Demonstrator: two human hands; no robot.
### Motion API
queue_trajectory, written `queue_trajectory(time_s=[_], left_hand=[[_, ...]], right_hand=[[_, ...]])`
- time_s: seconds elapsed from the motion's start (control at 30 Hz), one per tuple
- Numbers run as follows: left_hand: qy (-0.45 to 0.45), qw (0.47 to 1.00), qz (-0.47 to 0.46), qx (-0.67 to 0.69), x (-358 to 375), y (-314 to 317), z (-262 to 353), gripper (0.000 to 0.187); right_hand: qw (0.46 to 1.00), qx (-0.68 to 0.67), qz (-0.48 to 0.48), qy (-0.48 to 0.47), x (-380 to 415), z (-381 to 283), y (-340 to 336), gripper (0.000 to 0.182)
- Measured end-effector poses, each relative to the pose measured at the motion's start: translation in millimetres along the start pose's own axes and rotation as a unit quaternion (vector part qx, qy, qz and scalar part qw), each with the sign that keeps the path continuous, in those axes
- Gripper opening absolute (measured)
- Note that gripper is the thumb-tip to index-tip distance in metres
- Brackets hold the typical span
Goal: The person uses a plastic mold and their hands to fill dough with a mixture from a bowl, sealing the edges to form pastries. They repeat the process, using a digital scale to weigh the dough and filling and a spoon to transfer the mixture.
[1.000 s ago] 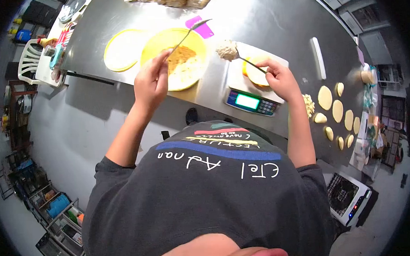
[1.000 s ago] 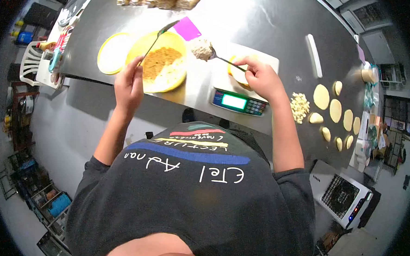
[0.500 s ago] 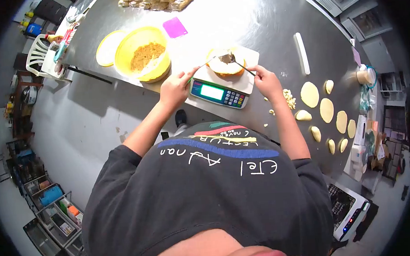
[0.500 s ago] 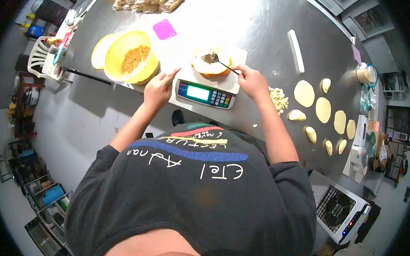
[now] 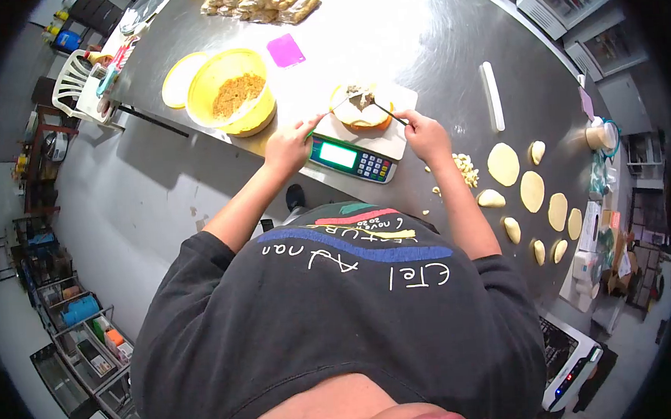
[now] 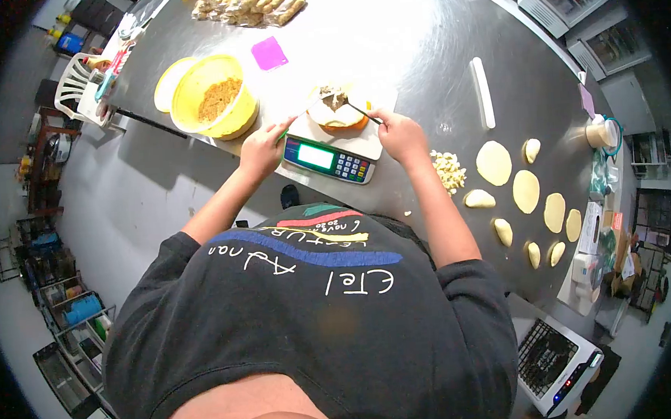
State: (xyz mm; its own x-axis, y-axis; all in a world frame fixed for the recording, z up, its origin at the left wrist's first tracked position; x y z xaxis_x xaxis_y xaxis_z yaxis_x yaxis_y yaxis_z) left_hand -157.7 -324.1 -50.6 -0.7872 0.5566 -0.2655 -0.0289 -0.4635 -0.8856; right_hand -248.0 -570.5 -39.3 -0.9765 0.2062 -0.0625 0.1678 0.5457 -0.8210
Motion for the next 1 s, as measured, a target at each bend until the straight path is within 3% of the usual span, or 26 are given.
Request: queue_trajectory(time_s=[0.33,0.43,0.53,1.0], left_hand=[[-0.023,0.999,-0.035,-0.008,6.1,10.3,0.8,0.051],[-0.023,0.999,0.018,0.033,1.3,0.7,0.5,0.052],[-0.049,0.999,-0.023,-0.003,-1.8,-6.8,3.2,0.051],[-0.017,1.000,-0.003,-0.006,13.4,-16.6,2.3,0.054]], right_hand=[[0.999,-0.008,0.032,0.015,-24.2,1.9,-9.6,0.032],[0.997,-0.047,0.033,0.049,-21.9,9.5,-9.8,0.032],[0.996,-0.057,0.068,0.028,-18.7,13.5,-13.7,0.032],[0.994,-0.072,0.069,0.045,1.7,20.6,-14.2,0.032]])
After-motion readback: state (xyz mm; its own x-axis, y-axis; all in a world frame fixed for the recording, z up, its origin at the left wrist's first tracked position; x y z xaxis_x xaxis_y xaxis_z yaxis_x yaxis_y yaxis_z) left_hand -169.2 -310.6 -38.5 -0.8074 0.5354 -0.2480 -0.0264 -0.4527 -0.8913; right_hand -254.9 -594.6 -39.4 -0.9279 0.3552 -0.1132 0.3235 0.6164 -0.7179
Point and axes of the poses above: each hand's wrist, its own x-axis away from the middle knuckle, its own y-axis out of the palm, z = x × y, the point moved 7 cm from there along -x, towards the middle knuckle, and after that the axes turned 10 degrees about -y, right-handed, at the moved point
